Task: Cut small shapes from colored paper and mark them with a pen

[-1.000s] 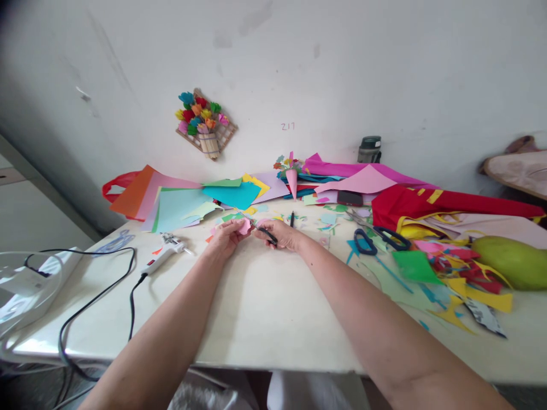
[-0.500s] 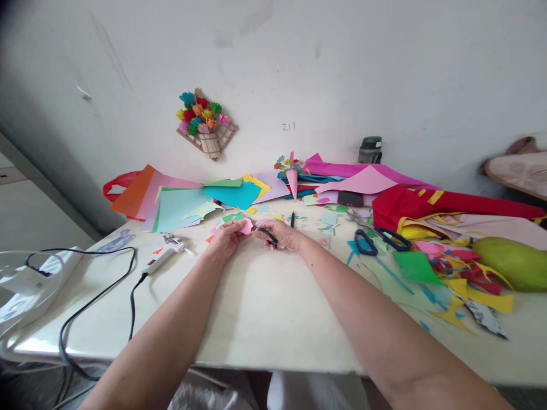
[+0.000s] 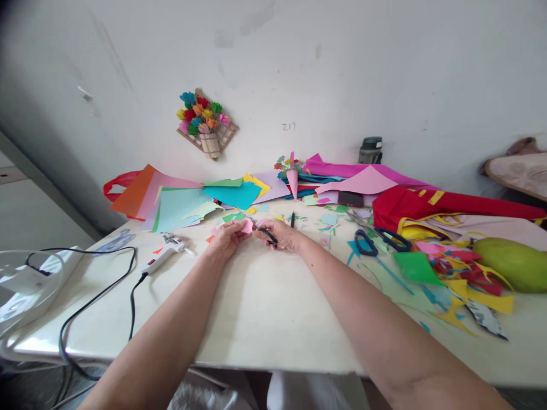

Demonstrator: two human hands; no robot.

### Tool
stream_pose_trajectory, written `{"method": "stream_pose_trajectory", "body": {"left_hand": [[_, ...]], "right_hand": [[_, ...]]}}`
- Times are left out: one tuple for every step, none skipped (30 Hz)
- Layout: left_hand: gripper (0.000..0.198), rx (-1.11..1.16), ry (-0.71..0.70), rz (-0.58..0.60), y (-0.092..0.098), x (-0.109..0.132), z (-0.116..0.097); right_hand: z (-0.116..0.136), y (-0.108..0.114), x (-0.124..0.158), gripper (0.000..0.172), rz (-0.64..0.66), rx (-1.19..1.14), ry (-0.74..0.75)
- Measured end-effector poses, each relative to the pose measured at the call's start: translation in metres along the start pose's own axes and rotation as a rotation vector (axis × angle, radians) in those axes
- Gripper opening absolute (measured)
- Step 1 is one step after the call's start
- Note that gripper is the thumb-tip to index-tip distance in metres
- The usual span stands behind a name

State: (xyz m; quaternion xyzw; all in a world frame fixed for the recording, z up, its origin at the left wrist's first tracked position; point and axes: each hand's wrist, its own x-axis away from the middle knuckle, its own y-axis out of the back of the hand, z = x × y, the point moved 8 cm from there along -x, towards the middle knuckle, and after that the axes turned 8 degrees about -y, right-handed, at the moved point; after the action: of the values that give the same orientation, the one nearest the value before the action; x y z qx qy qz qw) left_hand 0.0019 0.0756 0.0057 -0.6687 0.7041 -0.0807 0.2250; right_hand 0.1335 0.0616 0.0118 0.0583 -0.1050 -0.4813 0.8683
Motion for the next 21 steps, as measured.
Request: {"method": "stream_pose_trajectory", "body": {"left_hand": [[0.019, -0.002, 0.001, 0.005, -0.0001, -0.0002, 0.0003], [0.019, -0.005, 0.002, 0.006, 0.0001, -0.0005, 0.0006], [0.019, -0.007, 0.004, 0.008, 0.0002, -0.0006, 0.001], [0.019, -0.008, 0.005, 0.008, 0.0004, -0.0008, 0.0013], [0.019, -0.009, 0.005, 0.009, 0.0005, -0.0009, 0.0016], [0.019, -0.009, 0.005, 0.011, 0.0005, -0.001, 0.0018], [0.019, -0.01, 0.005, 0.011, 0.0006, -0.001, 0.002], [0.019, -0.011, 0.007, 0.011, 0.0007, -0.0011, 0.0022], [0.019, -0.012, 0.01, 0.009, 0.0009, -0.0011, 0.0024], [0.019, -0.014, 0.012, 0.006, 0.0012, -0.0011, 0.0026], [0.019, -0.016, 0.015, 0.005, 0.0012, -0.0011, 0.0027], [0.019, -0.017, 0.016, 0.005, 0.0011, -0.0011, 0.0026], [0.019, -0.017, 0.016, 0.006, 0.0008, -0.001, 0.0023], [0.019, -0.017, 0.016, 0.007, 0.0005, -0.0008, 0.002], [0.019, -0.018, 0.015, 0.006, 0.0001, -0.0005, 0.0016], [0.019, -0.02, 0.015, 0.006, -0.0004, -0.0002, 0.0011], [0.019, -0.023, 0.012, 0.006, -0.001, 0.0002, 0.0005], [0.019, -0.029, 0.008, 0.006, -0.0016, 0.0005, -0.0002], [0.019, -0.035, 0.001, 0.006, -0.0022, 0.0008, -0.0011], [0.019, -0.042, -0.006, 0.005, -0.0026, 0.001, -0.0019], [0.019, -0.048, -0.011, 0.006, -0.0029, 0.001, -0.0025]], "right_hand": [[-0.0003, -0.0001, -0.0002, 0.025, 0.0, -0.001, -0.003], [-0.0006, -0.0002, -0.0004, 0.026, 0.002, -0.003, -0.006], [-0.001, -0.0002, -0.0005, 0.025, 0.003, -0.006, -0.009], [-0.0013, -0.0001, -0.0006, 0.025, 0.004, -0.009, -0.012], [-0.0016, 0.0001, -0.0006, 0.026, 0.002, -0.011, -0.014], [-0.0018, 0.0003, -0.0007, 0.026, 0.001, -0.009, -0.015], [-0.0018, 0.0004, -0.0007, 0.026, 0.0, -0.003, -0.014], [-0.0018, 0.0004, -0.0007, 0.026, -0.001, 0.003, -0.013], [-0.0016, 0.0004, -0.0008, 0.026, -0.002, 0.01, -0.009], [-0.0015, 0.0002, -0.0009, 0.026, -0.002, 0.015, -0.008], [-0.0015, 0.0, -0.001, 0.026, -0.003, 0.015, -0.009], [-0.0015, -0.0001, -0.001, 0.026, -0.005, 0.011, -0.011], [-0.0014, -0.0001, -0.001, 0.026, -0.008, 0.004, -0.014], [-0.0013, -0.0002, -0.0009, 0.026, -0.01, -0.002, -0.017], [-0.0011, -0.0004, -0.0007, 0.025, -0.012, -0.008, -0.019], [-0.0008, -0.0005, -0.0005, 0.025, -0.013, -0.012, -0.02], [-0.0005, -0.0006, -0.0003, 0.025, -0.014, -0.013, -0.019], [-0.0001, -0.0006, -0.0001, 0.024, -0.013, -0.014, -0.014], [0.0003, -0.0003, -0.0002, 0.024, -0.014, -0.016, -0.007], [0.0007, 0.0005, -0.0003, 0.024, -0.018, -0.021, 0.003], [0.0009, 0.002, -0.0007, 0.023, -0.026, -0.029, 0.012]]}}
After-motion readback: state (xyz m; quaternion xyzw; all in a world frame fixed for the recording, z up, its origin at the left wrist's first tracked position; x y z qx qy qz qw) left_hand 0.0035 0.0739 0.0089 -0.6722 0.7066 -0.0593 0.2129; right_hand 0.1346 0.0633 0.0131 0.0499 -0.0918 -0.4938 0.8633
